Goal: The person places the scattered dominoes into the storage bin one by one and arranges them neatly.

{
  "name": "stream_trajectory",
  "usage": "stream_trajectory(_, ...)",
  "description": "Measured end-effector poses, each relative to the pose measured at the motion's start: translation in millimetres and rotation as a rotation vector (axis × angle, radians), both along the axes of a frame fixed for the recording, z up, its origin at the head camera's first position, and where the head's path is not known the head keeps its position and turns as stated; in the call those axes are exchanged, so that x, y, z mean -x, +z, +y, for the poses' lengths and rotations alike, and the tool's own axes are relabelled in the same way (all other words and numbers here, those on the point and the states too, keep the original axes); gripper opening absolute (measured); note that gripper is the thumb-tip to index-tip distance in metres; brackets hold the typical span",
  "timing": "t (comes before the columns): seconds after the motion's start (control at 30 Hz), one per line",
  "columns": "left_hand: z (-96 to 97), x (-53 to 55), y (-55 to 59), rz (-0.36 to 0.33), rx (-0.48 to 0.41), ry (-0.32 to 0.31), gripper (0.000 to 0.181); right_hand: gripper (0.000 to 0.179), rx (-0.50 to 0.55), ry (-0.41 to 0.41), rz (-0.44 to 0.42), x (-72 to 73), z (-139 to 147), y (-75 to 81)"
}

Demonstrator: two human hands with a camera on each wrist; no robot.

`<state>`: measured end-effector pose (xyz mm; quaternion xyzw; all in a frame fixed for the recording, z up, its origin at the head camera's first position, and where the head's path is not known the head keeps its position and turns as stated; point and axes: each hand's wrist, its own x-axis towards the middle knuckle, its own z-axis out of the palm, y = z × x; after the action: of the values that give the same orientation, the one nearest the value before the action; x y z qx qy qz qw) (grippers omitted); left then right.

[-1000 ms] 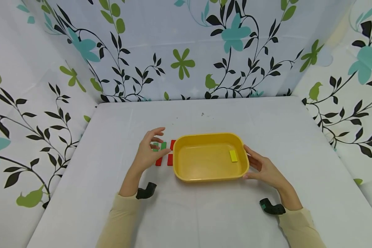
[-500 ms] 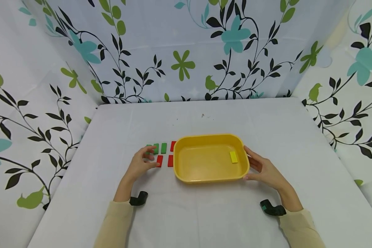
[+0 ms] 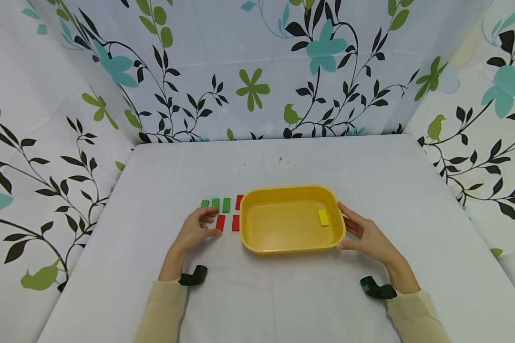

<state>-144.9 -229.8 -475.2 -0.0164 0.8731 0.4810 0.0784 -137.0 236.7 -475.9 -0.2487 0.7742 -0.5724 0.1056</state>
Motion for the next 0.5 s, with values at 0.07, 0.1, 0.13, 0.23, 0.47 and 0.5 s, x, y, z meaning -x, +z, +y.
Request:
stream_trajectory(0.07, 0.0, 0.3, -1.3, 0.001, 0.023, -0.002, 0.062, 0.094, 0.002, 0.001, 0.004, 0.1, 0.1, 0.2)
stream_trajectory(0.1, 0.2, 0.1, -1.6, 0.002, 0.036, -0.003, 0.062, 0.094, 0.004, 0.001, 0.004, 0.1, 0.0, 0.2)
stream_trajectory(0.13, 0.5, -0.1, -2.0, 0.002, 0.048, 0.000, 0.062, 0.094, 0.006, 0.002, 0.004, 0.2, 0.1, 0.0)
stream_trajectory(0.23, 1.6, 0.0, -3.8, 0.016, 0.091, -0.009, 0.060, 0.094, 0.004, -0.002, 0.007, -0.1, 0.2, -0.3)
stream_trajectory(0.47, 5.8, -0.1, -3.3, 0.039, 0.142, -0.017, 0.054, 0.094, -0.002, -0.008, 0.008, -0.6, -0.6, 0.8)
stream_trajectory(0.5, 5.7, 0.2, -3.0, 0.040, 0.145, -0.018, 0.053, 0.094, -0.002, -0.008, 0.010, -0.5, -0.6, 0.9)
